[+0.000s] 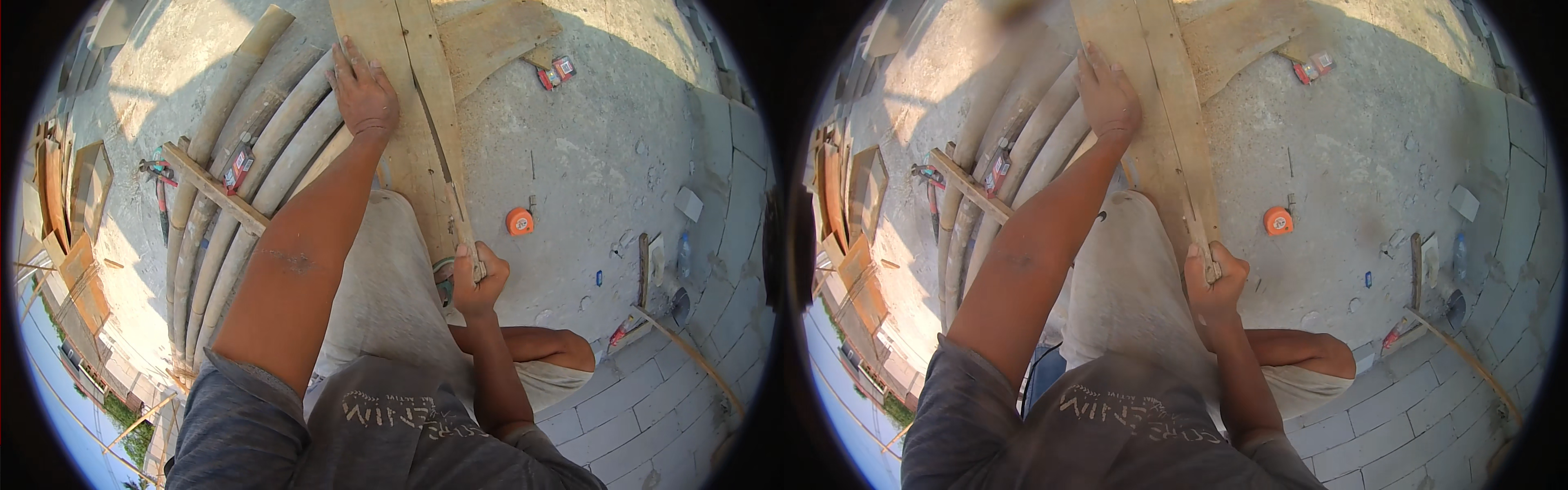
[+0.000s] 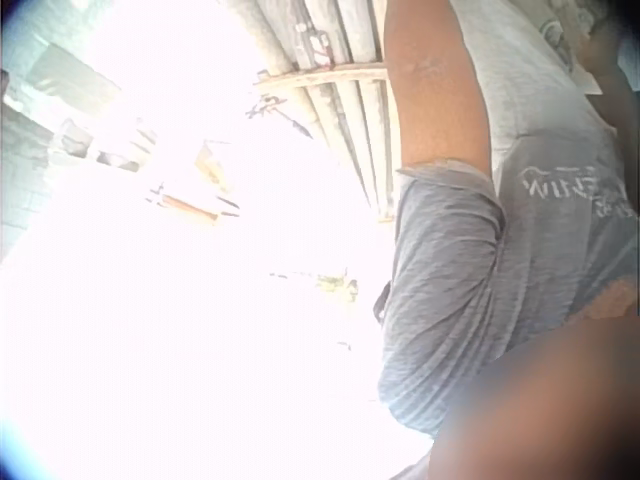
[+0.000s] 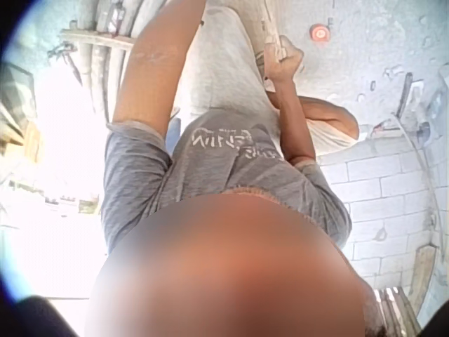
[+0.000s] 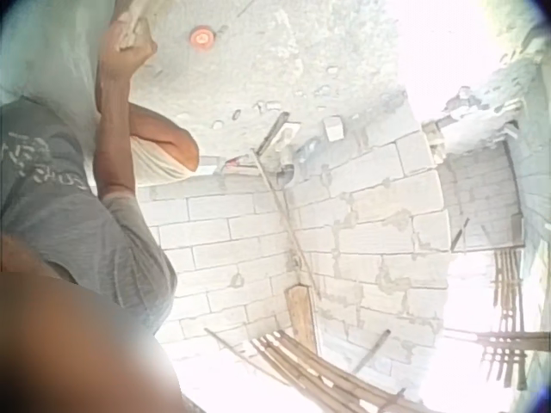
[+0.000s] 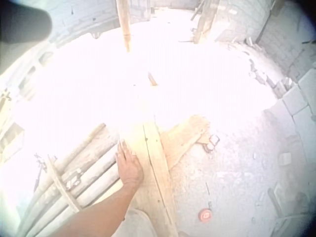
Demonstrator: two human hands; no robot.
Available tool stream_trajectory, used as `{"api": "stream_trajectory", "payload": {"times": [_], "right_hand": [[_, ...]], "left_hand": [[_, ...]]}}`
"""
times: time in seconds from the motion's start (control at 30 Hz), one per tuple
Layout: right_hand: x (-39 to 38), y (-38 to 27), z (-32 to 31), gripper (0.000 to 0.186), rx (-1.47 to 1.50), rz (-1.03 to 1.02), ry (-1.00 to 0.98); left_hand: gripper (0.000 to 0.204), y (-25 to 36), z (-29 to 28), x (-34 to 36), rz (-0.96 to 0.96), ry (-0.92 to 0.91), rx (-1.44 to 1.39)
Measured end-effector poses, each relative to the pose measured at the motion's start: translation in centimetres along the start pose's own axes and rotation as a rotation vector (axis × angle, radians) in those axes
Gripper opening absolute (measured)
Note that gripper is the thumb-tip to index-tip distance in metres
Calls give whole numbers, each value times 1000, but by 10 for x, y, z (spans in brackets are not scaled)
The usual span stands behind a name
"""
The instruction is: The person saws a wooden plank using a handsaw while holding the plank in place by hand on a makeshift work surface.
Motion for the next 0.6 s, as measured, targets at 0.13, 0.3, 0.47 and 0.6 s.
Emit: {"api": "stream_trajectory", "payload": {"times": [0.13, 0.3, 0.47, 0.6], "right_hand": [[107, 19, 58, 32, -47, -92, 58], [20, 8, 17, 32, -41, 5, 7], [13, 10, 8, 29, -92, -61, -43], [121, 9, 58, 25, 81, 30, 55]], "left_hand": [[65, 24, 16, 6, -11, -27, 5], [65, 5, 14, 9, -6, -8, -6], [65, 11, 3, 11, -11, 22, 16], [65, 19, 20, 5, -12, -4, -9]]}}
Point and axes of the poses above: each hand's wrist, its own x-axis towards the middle knuckle, its own z-axis out of the palm, y = z × x, the point moved 4 cm from there along x, towards the middle knuckle, and after that the axes turned 1 degree about -z, right-handed, at the moved point
